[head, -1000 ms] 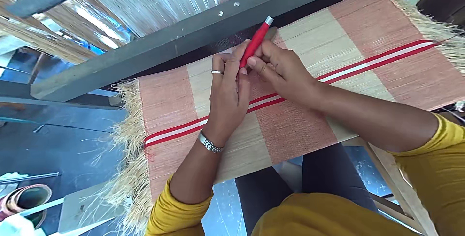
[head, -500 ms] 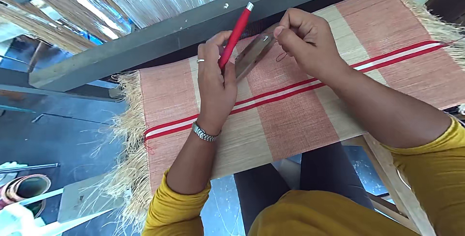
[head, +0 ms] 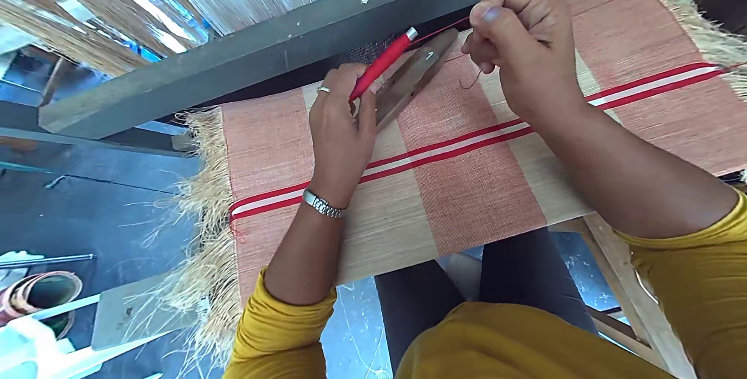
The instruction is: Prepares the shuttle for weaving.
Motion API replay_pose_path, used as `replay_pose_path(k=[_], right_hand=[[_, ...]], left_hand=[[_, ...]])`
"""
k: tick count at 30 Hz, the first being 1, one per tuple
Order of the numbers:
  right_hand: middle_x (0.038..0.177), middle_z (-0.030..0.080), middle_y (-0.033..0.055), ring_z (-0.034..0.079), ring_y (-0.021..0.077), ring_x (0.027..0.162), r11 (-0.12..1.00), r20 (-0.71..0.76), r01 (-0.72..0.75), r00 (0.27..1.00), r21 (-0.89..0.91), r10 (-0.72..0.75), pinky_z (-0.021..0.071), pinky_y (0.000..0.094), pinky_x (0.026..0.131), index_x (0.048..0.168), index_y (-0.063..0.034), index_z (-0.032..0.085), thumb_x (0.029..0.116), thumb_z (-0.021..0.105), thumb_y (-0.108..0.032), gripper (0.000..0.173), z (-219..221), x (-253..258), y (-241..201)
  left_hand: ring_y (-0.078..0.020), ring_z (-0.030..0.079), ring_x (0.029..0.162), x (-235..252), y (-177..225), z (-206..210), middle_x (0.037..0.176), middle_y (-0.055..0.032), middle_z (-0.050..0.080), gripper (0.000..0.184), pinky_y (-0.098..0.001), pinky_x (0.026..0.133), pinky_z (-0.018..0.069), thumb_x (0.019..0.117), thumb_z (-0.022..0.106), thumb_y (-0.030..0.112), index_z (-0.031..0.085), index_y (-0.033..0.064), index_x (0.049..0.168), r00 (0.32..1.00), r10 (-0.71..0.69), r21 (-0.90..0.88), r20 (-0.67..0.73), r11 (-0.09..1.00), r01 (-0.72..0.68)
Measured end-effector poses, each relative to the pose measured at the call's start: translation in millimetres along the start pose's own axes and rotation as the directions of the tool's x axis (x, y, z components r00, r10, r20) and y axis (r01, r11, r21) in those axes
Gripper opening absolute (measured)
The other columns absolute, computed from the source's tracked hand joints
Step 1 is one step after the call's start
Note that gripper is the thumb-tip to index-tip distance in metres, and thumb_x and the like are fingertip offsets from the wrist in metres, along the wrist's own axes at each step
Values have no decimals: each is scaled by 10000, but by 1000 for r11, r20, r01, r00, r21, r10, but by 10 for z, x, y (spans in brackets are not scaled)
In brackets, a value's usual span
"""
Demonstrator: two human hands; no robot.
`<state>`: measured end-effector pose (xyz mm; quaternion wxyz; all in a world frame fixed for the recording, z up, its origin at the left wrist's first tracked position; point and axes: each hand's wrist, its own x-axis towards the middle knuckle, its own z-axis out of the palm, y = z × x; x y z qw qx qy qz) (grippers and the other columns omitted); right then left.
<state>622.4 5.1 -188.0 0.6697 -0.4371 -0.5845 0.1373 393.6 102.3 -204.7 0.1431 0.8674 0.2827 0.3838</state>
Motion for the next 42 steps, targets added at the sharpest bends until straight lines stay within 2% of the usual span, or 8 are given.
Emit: replay_pose_path(k=[4,9,17,22,27,30,35,42], right_hand=[[778,551,-23,567,100,685,940,-63,-171,978,294,197,559,315,733,902,-111,577,1091,446,-163,236,-92,79,-55],[984,655,43,624,112,791,793,-48,-315,917,522,395,555,270,729,975,-99,595,1111,361,-184,283,-292,199,-67],[955,704,90,658,127,772,758,-92,-331,886,562,455,552,248,692,971,-53,610,1126,320,-177,352,-435,267,-128],[957,705,116,713,161,828,734,-175,-283,861,617,479,607,290,772,1035,-33,576,1132,305,-172,319,-460,299,-123],[996,710,98,720,196,900,721,112,-490,856,490,505,613,356,829,1080,-65,567,1125,400,-237,243,-137,149,-105],[1056,698,91,693,196,1004,739,356,-568,817,364,453,584,378,922,1068,-53,609,1110,438,-208,234,4,32,-111],[1005,683,46,657,119,922,761,478,-598,760,252,439,565,289,869,1046,-46,676,1086,512,-175,212,181,-132,-56],[982,694,49,672,108,910,684,519,-663,717,303,465,569,278,890,1037,-30,671,1071,537,-127,168,186,-139,-45]], left_hand=[[-156,598,993,16,23,8,1099,-88,607,334,-293,865,517,1039,558,175,672,142,1351,998,61,0,28,998,-61],[-291,514,1072,-16,106,7,1170,-129,559,477,-473,898,413,1071,417,262,514,202,1534,981,118,169,156,975,-144],[-314,579,1108,-231,311,250,1210,-141,596,405,-498,919,487,1013,531,84,636,99,1404,915,177,244,363,930,-277],[-369,554,1151,-317,289,374,1287,-199,547,500,-527,931,485,1024,490,87,474,16,1518,914,98,364,393,896,-253],[-403,551,1188,-334,306,417,1354,-224,542,526,-559,941,471,1043,496,170,435,-1,1536,911,64,379,408,896,-233],[-374,583,1161,-275,318,314,1304,-220,566,482,-526,976,498,1047,554,255,525,23,1468,940,55,251,336,957,-145],[-175,549,800,-221,365,167,1091,-125,538,534,-292,638,482,982,683,188,419,14,1412,991,85,-110,102,991,-74],[-98,526,849,-215,432,135,1143,-82,516,377,-203,666,443,985,670,130,610,56,1349,996,79,-217,47,974,-67]])
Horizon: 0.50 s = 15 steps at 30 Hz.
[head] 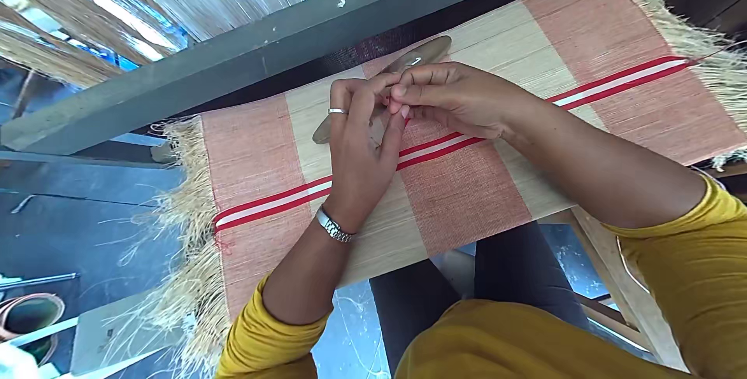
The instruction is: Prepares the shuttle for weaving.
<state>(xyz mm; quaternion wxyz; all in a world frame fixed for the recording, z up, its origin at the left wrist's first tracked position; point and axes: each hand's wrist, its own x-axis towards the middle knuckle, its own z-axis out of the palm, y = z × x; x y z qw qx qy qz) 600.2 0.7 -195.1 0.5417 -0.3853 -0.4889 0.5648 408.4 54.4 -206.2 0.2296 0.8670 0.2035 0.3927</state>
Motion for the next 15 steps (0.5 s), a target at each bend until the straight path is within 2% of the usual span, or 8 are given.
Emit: replay_pose_path(k=[3,4,6,7,8,11,13,15], right_hand=[[991,722,58,687,101,913,1000,9,-8,1000,-22,8,573,266,883,1030,-22,702,1054,576,-128,166,-36,11,11],[1002,735,66,691,102,924,1000,13,-16,1000,-25,16,566,263,888,1034,-18,715,1047,589,-125,166,-46,6,3],[1003,740,69,693,103,943,999,28,-27,999,-31,28,561,262,911,1033,-16,727,1036,605,-111,155,-50,-8,-19],[996,742,65,694,103,943,999,31,-26,999,-35,27,561,262,914,1026,-18,732,1030,615,-107,148,-45,-10,-26],[995,736,57,689,101,941,999,32,-20,999,-41,22,560,263,913,1027,-25,732,1026,622,-116,142,-40,-11,-31],[1041,697,38,673,119,958,999,4,-4,1000,-51,4,568,287,899,1099,-51,687,1079,542,-222,225,-35,3,-47],[1021,652,35,667,135,943,998,-53,-33,998,-62,30,577,309,879,1122,-73,616,1114,448,-292,276,-38,33,-29],[1029,673,65,680,148,943,982,-84,-33,996,-188,17,584,324,876,1150,-51,602,1097,488,-209,202,-90,70,51]], left_hand=[[-89,520,791,-25,-10,-11,1151,-81,518,429,-188,612,432,969,682,102,592,69,1386,997,-63,-92,38,994,67],[-82,523,786,-22,-39,-2,1146,-77,528,407,-180,611,432,965,693,105,620,66,1363,996,-83,-119,41,989,88],[-65,551,825,-1,-111,22,1102,-54,566,179,-171,664,459,964,701,111,705,44,1129,994,-108,-153,34,982,112],[-62,555,821,12,-135,20,1061,-43,583,111,-174,673,461,971,688,113,713,39,1051,993,-114,-165,32,979,118],[-54,561,810,29,-156,10,1023,-25,595,108,-171,675,472,989,674,135,717,45,1031,992,-121,-185,29,975,124],[-75,624,863,94,-242,-48,993,-11,648,192,-236,774,542,1054,585,187,706,42,1091,989,-143,-273,22,951,144],[-74,610,815,139,-282,-96,948,1,662,228,-236,718,513,1092,496,191,671,45,1103,984,-177,-359,35,916,177],[-94,583,766,175,-297,-149,911,-3,630,251,-236,667,496,1114,432,206,636,60,1104,966,-245,-470,85,845,256]])
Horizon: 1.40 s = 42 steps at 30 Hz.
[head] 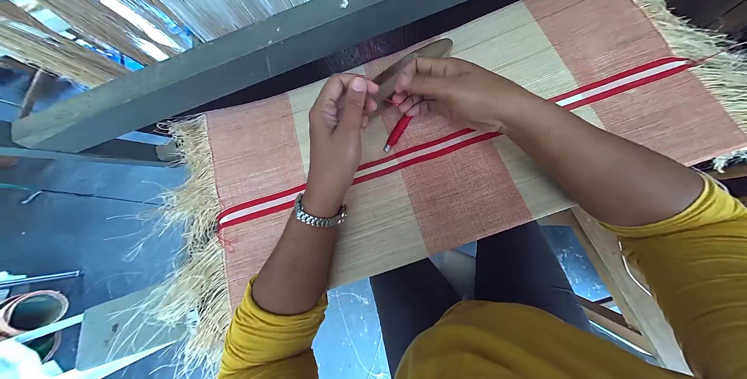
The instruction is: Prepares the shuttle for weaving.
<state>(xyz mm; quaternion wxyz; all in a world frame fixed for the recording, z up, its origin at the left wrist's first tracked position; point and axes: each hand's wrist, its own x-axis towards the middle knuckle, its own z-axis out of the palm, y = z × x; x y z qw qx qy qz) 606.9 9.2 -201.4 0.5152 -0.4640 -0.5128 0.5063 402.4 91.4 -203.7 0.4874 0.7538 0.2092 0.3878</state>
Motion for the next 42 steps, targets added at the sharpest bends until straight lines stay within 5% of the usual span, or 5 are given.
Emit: replay_pose_path(k=[11,20,29,35,42], right_hand=[[938,699,42,674,93,776,923,-33,37,998,-383,-54,588,265,726,1084,-56,675,976,665,-57,109,-6,59,159],[829,676,-11,589,59,681,787,82,30,996,-616,26,513,258,649,1058,-107,740,979,638,-93,130,-172,-22,-45],[1350,650,57,693,133,940,955,81,219,975,-198,-207,589,258,692,1425,-70,538,1026,569,-87,400,-6,-77,-129],[818,695,29,654,92,664,953,1,219,975,-210,-224,553,219,566,1131,-19,664,1008,665,-144,176,132,-104,-64],[736,677,-25,592,21,596,905,-45,263,955,-333,-294,483,172,522,984,-48,725,989,701,-161,115,5,-99,-114]], left_hand=[[-90,597,763,78,175,-262,890,25,620,263,-240,700,525,1124,384,218,624,119,1081,981,-15,-266,-193,963,-37],[-68,638,802,70,86,-240,941,15,705,172,-236,712,529,1066,556,165,680,48,1091,971,209,191,-118,964,-184],[-96,661,814,-20,130,-30,964,-31,722,169,-249,720,560,1057,561,111,690,7,1093,987,161,-14,23,987,-160],[-81,641,800,-13,94,-3,970,-30,717,175,-229,703,538,1052,562,92,701,3,1109,987,156,-70,39,986,-153],[-95,600,768,20,70,-118,956,1,639,202,-257,689,531,1097,473,181,632,63,1138,993,80,-180,-81,979,-93]])
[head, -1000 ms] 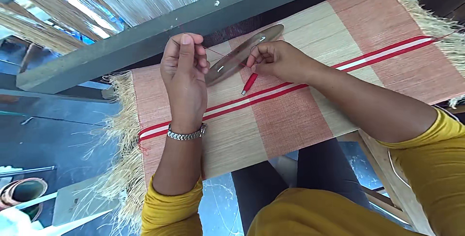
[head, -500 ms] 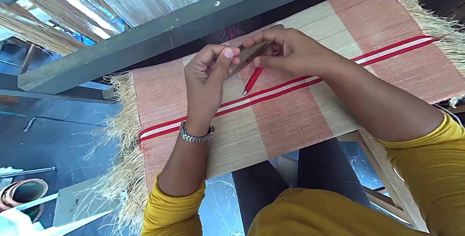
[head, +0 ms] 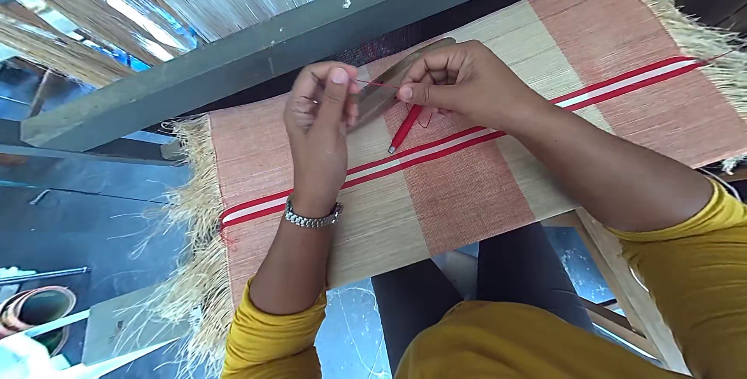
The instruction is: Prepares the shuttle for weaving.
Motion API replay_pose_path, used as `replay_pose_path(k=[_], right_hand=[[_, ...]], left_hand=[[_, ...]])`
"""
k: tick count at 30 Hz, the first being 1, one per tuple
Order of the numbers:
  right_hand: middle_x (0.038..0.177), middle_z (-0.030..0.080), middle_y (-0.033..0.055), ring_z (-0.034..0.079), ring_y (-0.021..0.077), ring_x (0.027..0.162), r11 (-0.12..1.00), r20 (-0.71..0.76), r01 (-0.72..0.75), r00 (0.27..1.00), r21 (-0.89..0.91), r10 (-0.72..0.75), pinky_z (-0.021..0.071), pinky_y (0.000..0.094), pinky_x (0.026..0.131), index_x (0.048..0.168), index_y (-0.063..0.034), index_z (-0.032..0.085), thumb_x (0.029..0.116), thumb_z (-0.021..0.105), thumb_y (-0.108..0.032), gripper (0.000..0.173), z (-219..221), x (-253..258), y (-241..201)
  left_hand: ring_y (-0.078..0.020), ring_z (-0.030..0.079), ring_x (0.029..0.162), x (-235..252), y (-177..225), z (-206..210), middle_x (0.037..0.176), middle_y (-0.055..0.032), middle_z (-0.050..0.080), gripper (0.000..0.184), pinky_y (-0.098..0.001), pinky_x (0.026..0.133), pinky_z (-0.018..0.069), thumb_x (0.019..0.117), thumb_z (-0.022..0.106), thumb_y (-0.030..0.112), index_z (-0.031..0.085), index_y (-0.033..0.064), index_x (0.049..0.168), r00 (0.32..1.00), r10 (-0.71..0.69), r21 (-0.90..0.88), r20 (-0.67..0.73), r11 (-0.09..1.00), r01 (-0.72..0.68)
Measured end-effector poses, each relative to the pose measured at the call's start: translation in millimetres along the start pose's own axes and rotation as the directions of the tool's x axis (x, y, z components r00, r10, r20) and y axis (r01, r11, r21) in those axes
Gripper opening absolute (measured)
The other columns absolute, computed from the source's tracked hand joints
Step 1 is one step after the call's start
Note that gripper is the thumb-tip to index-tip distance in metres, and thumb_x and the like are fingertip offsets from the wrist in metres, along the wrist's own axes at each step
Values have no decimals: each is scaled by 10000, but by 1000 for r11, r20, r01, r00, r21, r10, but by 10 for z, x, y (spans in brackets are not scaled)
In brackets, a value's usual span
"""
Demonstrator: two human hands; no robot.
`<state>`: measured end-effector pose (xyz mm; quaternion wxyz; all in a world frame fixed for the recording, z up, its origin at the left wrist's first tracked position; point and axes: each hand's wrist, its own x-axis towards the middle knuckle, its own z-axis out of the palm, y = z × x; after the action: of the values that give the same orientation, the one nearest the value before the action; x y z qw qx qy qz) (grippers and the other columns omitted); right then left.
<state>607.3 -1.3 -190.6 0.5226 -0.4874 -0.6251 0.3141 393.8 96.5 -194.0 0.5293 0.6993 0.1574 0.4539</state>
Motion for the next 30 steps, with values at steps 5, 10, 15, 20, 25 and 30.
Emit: replay_pose_path(k=[5,10,15,20,25,30], right_hand=[[720,666,-36,559,9,572,997,-19,-42,999,-57,41,450,169,509,983,-63,728,978,718,-181,118,-35,25,60],[723,669,-35,571,8,581,999,-23,-9,1000,-45,8,461,163,519,981,-55,721,975,715,-157,103,-20,22,50],[720,663,-34,571,5,592,998,-7,10,1000,-62,-11,466,160,538,967,-58,722,969,724,-159,102,-18,24,47],[701,655,-42,552,3,569,997,4,-6,1000,-75,6,447,160,516,994,-64,735,974,715,-148,89,-35,20,40],[620,584,-46,450,15,493,994,-11,10,1000,-105,-11,375,179,462,1060,-71,777,942,759,-164,151,-24,24,57],[581,538,-75,397,-6,481,983,-62,78,994,-166,-89,321,175,458,967,-83,787,936,768,-195,118,-24,22,77]], left_hand=[[-109,584,930,61,2,-137,1188,-64,606,330,-258,750,493,1099,453,187,574,19,1355,962,260,463,-81,865,-194],[-266,540,1254,-29,-7,96,1254,-48,699,308,-497,1037,388,1022,631,277,719,149,1288,924,317,692,216,618,-374],[-136,610,1065,-91,-112,132,997,58,734,118,-466,1014,388,991,693,220,767,151,1052,971,209,605,118,760,-238],[-143,584,1054,-45,-73,59,1014,32,680,148,-424,959,416,998,682,270,768,159,1046,979,172,597,106,777,-201],[-194,490,1129,-27,-110,50,1120,-11,560,167,-443,969,360,992,672,323,754,186,1038,980,163,661,110,725,-195],[-201,488,1168,-38,-103,87,1169,-28,572,135,-416,1013,369,978,697,276,768,171,1022,962,215,626,166,731,-271]])
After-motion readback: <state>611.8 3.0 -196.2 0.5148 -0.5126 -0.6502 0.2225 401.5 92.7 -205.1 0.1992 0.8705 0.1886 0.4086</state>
